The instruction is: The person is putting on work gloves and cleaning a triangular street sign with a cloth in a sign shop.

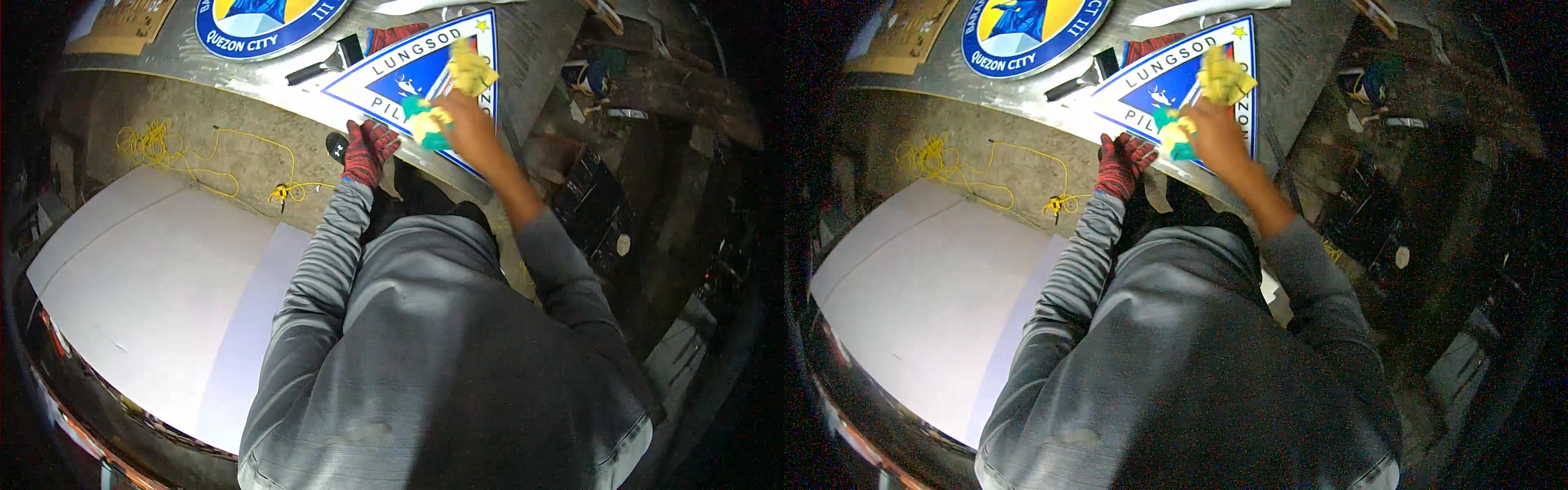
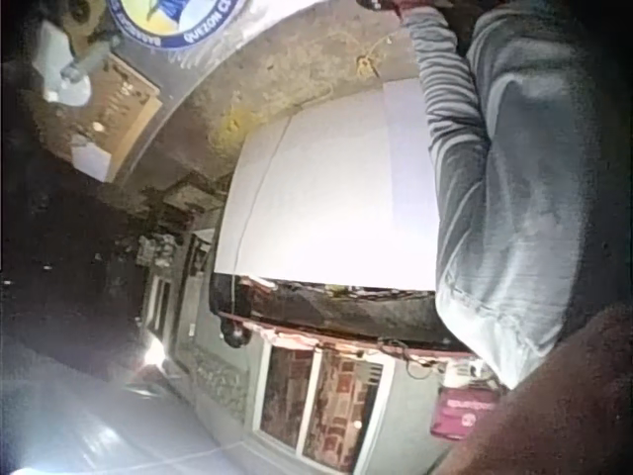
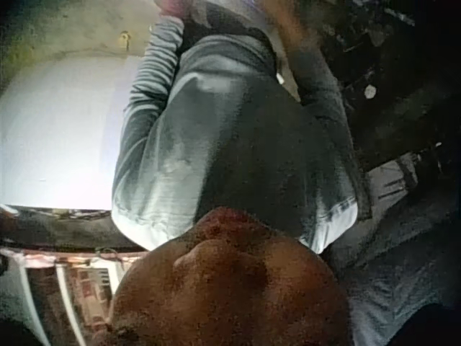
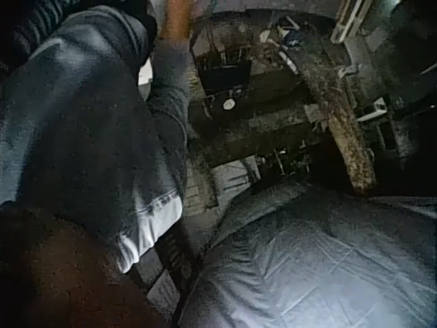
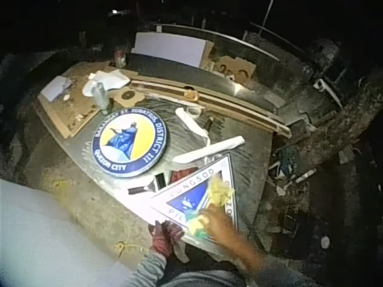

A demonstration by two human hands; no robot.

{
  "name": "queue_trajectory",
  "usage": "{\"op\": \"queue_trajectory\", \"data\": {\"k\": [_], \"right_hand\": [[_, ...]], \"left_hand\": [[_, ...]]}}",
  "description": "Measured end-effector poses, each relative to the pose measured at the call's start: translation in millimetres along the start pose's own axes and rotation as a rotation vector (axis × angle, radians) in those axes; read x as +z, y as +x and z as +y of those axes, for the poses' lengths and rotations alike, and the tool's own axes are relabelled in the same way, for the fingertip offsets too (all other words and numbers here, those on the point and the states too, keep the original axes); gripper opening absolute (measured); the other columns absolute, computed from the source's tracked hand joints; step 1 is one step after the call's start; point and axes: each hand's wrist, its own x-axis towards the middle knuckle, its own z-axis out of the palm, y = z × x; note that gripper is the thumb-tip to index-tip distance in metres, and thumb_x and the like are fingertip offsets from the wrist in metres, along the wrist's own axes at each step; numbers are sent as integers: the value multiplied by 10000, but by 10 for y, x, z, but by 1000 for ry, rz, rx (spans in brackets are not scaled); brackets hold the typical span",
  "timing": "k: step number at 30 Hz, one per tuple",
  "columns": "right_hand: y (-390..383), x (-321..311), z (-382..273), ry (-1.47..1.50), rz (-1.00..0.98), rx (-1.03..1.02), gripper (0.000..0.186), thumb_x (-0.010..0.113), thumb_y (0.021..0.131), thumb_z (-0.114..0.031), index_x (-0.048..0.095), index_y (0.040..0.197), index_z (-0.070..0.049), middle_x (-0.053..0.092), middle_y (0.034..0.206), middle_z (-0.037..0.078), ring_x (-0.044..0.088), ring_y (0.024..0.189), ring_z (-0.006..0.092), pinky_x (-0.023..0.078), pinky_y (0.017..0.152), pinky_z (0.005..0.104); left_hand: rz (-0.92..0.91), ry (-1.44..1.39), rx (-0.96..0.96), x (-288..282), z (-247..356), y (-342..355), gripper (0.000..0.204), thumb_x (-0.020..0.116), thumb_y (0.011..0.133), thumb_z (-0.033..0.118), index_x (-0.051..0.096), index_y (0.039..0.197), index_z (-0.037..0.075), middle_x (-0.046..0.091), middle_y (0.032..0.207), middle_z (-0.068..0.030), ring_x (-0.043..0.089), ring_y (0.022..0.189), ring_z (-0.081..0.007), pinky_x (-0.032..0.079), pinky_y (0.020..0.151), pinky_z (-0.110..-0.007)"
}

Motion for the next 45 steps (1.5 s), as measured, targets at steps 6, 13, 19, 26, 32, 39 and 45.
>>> {"op": "queue_trajectory", "data": {"k": [6,13,19,26,32,39,45], "right_hand": [[191,861,-122,-65,-93,-86,298,761,749,-266,648,978,-113,571,883,143,591,886,339,479,738,432],[874,1154,-418,17,-170,-22,365,770,726,-335,686,998,-108,636,929,169,628,899,357,495,753,459],[1336,1297,-688,-37,-205,138,473,782,703,-422,688,1061,-128,660,988,176,639,943,352,503,783,460],[1436,1354,-779,-61,-235,160,496,778,711,-462,695,1067,-125,681,977,161,656,932,333,512,775,452],[1473,1478,-894,-42,-186,212,519,769,705,-496,698,1070,-134,699,925,154,676,871,346,528,742,457],[1422,1483,-886,-45,-175,180,509,755,731,-475,691,1082,-112,695,958,161,673,899,343,522,753,461],[1485,1460,-942,6,-126,248,495,769,724,-470,700,1060,-113,687,1001,164,665,936,338,522,780,450]], "left_hand": [[148,-23,-16,88,-80,-15,635,391,904,694,516,1185,138,587,994,-68,616,889,-247,533,739,-392],[29,-214,-39,147,-72,47,695,280,949,656,477,1295,87,644,1085,-102,656,906,-295,547,852,-468],[53,-75,-76,121,-151,146,602,325,979,588,541,1190,67,663,1066,-126,669,915,-282,555,786,-451],[73,97,-63,128,-195,366,301,445,973,360,575,1123,134,664,978,-118,639,806,-275,507,782,-484],[60,195,-49,131,-215,426,325,451,973,368,553,1157,119,652,1025,-124,641,840,-282,521,758,-474],[57,280,-27,107,-232,457,360,459,974,376,528,1196,102,638,1080,-130,643,879,-290,537,730,-461],[25,315,-22,42,-207,403,393,466,974,384,507,1229,88,626,1127,-135,646,912,-296,551,706,-451]]}}
